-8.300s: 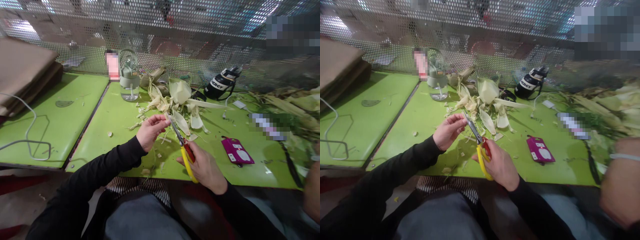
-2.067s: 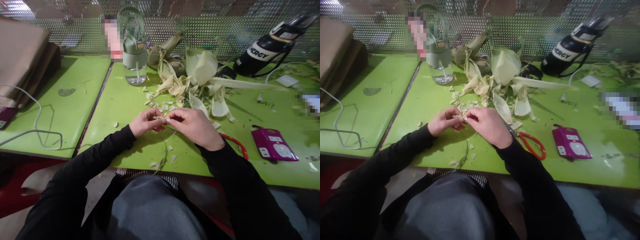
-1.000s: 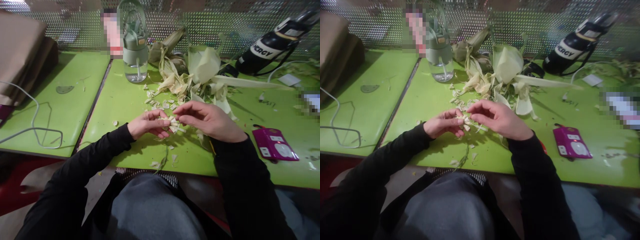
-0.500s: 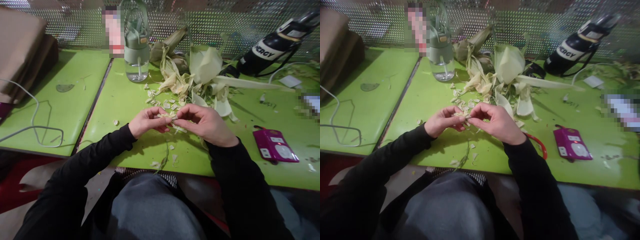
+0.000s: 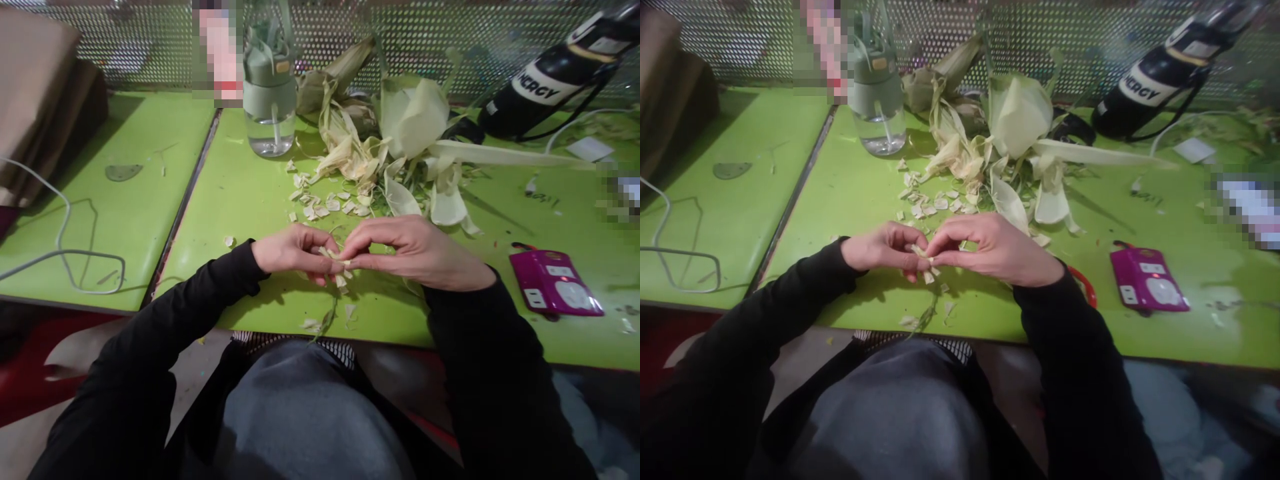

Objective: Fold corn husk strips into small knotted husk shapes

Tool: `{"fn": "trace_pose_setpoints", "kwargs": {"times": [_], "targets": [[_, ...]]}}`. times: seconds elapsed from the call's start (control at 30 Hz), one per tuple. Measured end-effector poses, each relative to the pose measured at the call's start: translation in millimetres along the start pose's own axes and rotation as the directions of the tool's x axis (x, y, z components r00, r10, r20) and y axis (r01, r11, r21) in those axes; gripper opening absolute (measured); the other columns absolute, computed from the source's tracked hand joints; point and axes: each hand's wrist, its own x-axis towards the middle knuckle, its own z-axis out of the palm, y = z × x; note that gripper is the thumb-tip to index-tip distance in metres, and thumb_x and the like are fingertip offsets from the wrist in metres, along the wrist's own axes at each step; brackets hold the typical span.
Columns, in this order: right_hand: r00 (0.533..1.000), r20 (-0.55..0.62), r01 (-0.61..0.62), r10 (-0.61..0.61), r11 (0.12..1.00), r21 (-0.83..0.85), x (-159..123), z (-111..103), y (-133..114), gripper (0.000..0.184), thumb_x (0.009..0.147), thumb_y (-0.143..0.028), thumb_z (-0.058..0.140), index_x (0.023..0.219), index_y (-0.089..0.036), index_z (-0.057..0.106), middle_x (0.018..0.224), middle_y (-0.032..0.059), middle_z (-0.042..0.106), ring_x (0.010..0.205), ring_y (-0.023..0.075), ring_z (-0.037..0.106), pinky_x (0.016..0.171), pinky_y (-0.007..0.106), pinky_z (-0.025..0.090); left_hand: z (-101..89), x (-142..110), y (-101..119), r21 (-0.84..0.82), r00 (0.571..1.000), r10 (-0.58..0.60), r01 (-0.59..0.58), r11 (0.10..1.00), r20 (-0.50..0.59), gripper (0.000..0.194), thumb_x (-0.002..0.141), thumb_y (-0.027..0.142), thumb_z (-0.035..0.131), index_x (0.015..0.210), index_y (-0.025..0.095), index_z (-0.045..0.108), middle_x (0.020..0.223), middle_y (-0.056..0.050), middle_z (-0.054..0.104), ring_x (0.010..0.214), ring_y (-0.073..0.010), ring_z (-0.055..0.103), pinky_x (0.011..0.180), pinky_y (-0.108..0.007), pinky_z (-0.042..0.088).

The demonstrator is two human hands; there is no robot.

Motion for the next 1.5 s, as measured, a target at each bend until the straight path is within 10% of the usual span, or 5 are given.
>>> {"fn": "trace_pose_setpoints", "kwargs": {"times": [0.17,0.4,0.53,0.93,1.5], "targets": [[0.997,-0.053,0.044,-0.053,0.987,-0.153,0,10,-2,0.015,0.093,-0.033,0.06,0.086,-0.022,0.068,0.086,0.0035,0.071,0.077,0.018,0.065,0.071,0.032,0.047,-2.7,-1,1,-0.002,0.999,-0.021,0.022,1.0,0.048,0.036,0.073,0.031,0.085,0.093,0.011,0.064,0.083,-0.005,0.075,0.064,-0.0091,0.069,0.066,-0.021,0.058],[0.952,-0.307,-0.085,-0.006,0.955,-0.283,2,24,6,0.011,0.095,-0.03,0.054,0.088,-0.023,0.06,0.086,0.0034,0.067,0.077,0.0188,0.061,0.073,0.032,0.046,12.4,7,-4,0.11,0.887,0.316,-0.296,0.949,-0.337,0.047,0.076,0.026,0.08,0.107,0.018,0.046,0.081,0.005,0.06,0.056,-0.0062,0.064,0.049,-0.016,0.049],[0.924,-0.381,-0.107,-0.013,0.95,-0.293,3,28,9,0.011,0.095,-0.031,0.056,0.088,-0.024,0.061,0.088,0.0036,0.068,0.078,0.0198,0.062,0.073,0.034,0.047,17.4,6,-3,0.152,0.858,0.347,-0.312,0.938,-0.378,0.038,0.079,0.023,0.075,0.102,0.02,0.046,0.083,0.006,0.054,0.054,-0.004,0.063,0.045,-0.014,0.045],[0.976,-0.219,-0.024,-0.011,0.988,-0.154,4,17,14,0.014,0.094,-0.036,0.059,0.088,-0.024,0.063,0.083,0.0015,0.067,0.075,0.0168,0.06,0.069,0.032,0.045,-4.5,-8,15,0.084,0.966,0.125,-0.109,0.991,-0.226,0.02,0.086,0.024,0.068,0.1,0.013,0.058,0.073,0.003,0.062,0.052,-0.0066,0.065,0.041,-0.013,0.042],[0.978,-0.206,-0.03,0.015,0.997,-0.071,5,18,18,0.015,0.091,-0.038,0.063,0.088,-0.024,0.065,0.082,0.0005,0.068,0.07,0.0158,0.059,0.067,0.031,0.045,-9.3,-7,17,0.157,0.974,0.161,-0.136,0.978,-0.157,0.019,0.079,0.017,0.077,0.094,0.01,0.066,0.072,0.002,0.063,0.06,-0.0048,0.059,0.055,-0.017,0.052]]}}
